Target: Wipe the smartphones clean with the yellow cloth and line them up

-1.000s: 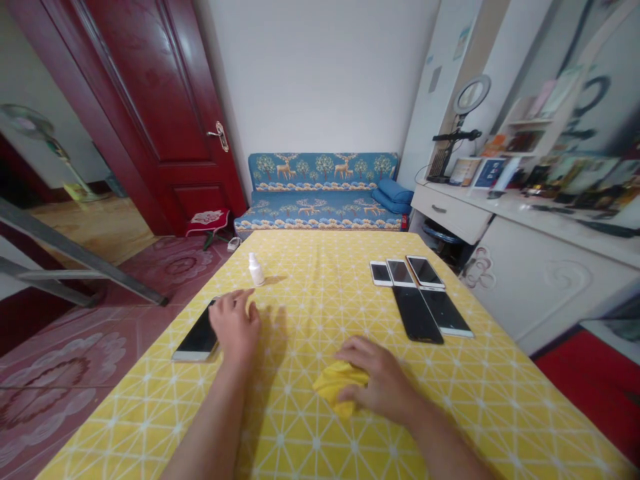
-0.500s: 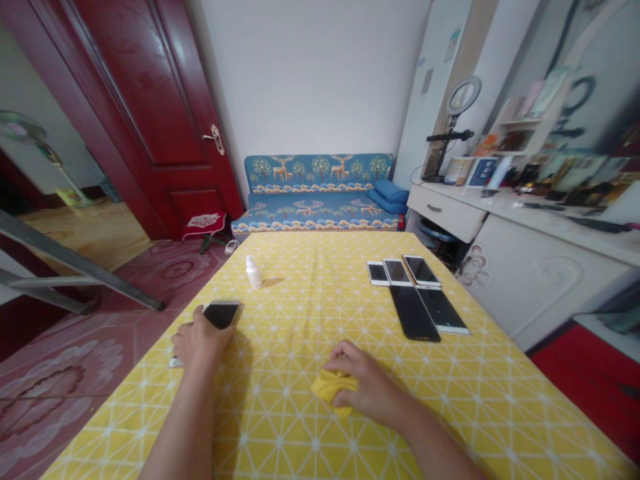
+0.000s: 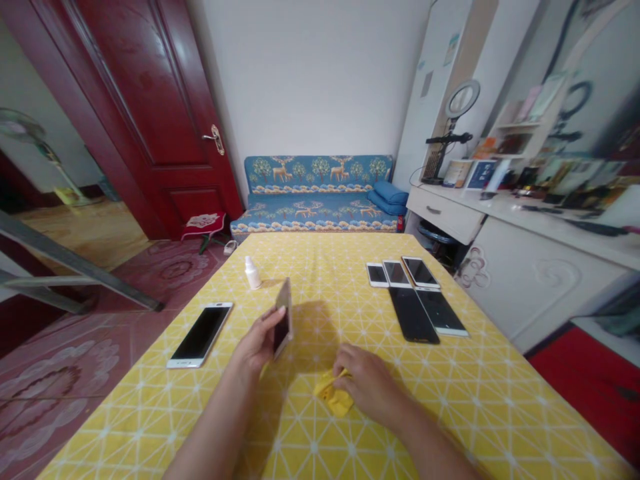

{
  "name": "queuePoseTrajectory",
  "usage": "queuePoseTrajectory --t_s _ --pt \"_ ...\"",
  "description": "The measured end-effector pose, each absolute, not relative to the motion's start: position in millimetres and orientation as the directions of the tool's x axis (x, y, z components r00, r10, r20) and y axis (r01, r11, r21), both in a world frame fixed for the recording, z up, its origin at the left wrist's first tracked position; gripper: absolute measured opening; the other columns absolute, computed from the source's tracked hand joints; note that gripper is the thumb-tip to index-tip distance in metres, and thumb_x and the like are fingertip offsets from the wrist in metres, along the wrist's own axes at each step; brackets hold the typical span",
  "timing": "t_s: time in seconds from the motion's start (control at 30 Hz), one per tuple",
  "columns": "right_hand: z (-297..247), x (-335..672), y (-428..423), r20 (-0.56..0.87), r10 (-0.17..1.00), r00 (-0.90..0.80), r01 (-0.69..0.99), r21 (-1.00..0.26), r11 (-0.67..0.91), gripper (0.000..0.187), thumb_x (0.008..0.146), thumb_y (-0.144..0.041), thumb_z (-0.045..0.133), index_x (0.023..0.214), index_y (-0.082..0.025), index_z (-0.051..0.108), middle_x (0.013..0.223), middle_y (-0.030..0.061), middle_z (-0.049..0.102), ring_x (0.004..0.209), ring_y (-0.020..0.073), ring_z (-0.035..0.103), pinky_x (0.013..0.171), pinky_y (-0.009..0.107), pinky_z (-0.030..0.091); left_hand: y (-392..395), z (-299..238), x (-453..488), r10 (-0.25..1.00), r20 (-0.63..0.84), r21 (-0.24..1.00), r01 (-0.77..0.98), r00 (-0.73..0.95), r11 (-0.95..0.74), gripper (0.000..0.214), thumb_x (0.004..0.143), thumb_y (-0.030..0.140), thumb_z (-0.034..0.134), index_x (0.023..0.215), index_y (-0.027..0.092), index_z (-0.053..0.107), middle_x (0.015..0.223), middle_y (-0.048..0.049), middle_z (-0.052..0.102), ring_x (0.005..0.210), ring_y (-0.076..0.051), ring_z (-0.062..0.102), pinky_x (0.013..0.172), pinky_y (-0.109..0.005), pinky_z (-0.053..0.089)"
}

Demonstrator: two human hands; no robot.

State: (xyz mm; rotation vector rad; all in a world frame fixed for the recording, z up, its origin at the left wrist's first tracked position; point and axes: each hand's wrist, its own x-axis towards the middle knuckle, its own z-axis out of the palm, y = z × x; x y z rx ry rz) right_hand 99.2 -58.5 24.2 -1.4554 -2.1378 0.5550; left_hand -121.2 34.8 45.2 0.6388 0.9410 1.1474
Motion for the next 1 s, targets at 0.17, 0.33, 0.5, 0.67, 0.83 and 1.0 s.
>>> queuePoseTrajectory --t_s 0.17,0.33,0.5,0.67,0.83,1.0 --pt "10.6 97.4 -54.3 0.208 0.973 -0.104 0.715 -0.665 0.218 0.008 0.081 -0.013 0.054 0.081 -0.021 0.055 0.079 -0.0007 0.061 0.076 0.0162 0.056 0.068 0.027 0.036 22.5 25.5 -90.1 0.814 -0.393 0.627 -0.523 0.428 0.578 0.024 0.078 0.012 0.062 0.101 0.008 0.062 0.084 -0.0110 0.074 0.073 -0.021 0.071 0.070 -0.030 0.057" --pt "-2.5 112.5 -38.5 0.290 0.925 0.246 0.449 -0.880 0.156 0.010 0.085 -0.028 0.050 0.080 -0.020 0.052 0.075 0.0009 0.059 0.070 0.0169 0.056 0.063 0.026 0.042 17.4 21.4 -75.9 0.772 -0.309 0.521 -0.580 0.555 0.626 0.045 0.087 0.028 0.054 0.123 0.001 0.053 0.100 -0.0203 0.071 0.090 -0.028 0.070 0.082 -0.037 0.053" --pt "6.2 116.7 -39.0 0.390 0.805 0.448 0.400 -0.892 0.210 0.016 0.087 -0.035 0.053 0.090 -0.019 0.057 0.084 0.0033 0.063 0.073 0.0175 0.059 0.063 0.027 0.045 4.4 26.6 -58.3 0.742 -0.188 0.494 -0.591 0.644 0.638 0.048 0.090 0.045 0.049 0.119 0.008 0.058 0.100 -0.0163 0.072 0.092 -0.029 0.068 0.087 -0.041 0.050" --pt "17.3 96.9 -54.1 0.658 0.747 0.098 0.532 -0.669 0.520 0.008 0.090 -0.020 0.053 0.093 -0.021 0.061 0.090 0.0038 0.063 0.085 0.0170 0.059 0.075 0.029 0.046 -6.3 22.9 -44.9 0.693 -0.266 0.381 -0.587 0.670 0.714 0.038 0.089 0.042 0.051 0.099 0.007 0.064 0.084 -0.0111 0.072 0.076 -0.021 0.068 0.079 -0.033 0.052" --pt "23.5 85.9 -57.5 0.679 0.699 -0.223 0.654 -0.428 0.624 0.012 0.087 -0.019 0.060 0.087 -0.025 0.070 0.082 0.0021 0.060 0.078 0.0170 0.054 0.070 0.032 0.041 -5.6 22.9 -47.6 0.660 -0.283 0.310 -0.584 0.696 0.750 0.044 0.085 0.048 0.054 0.097 0.007 0.063 0.087 -0.0134 0.070 0.078 -0.023 0.068 0.073 -0.034 0.053" --pt "16.9 100.9 -45.2 0.730 0.680 -0.075 0.764 -0.396 0.510 0.012 0.087 -0.021 0.060 0.088 -0.025 0.072 0.076 0.0014 0.058 0.074 0.0168 0.054 0.068 0.033 0.039 -6.4 24.9 -44.1 0.702 -0.280 0.346 -0.614 0.654 0.710 0.041 0.089 0.043 0.051 0.100 0.006 0.064 0.087 -0.0132 0.072 0.078 -0.022 0.068 0.078 -0.034 0.051"
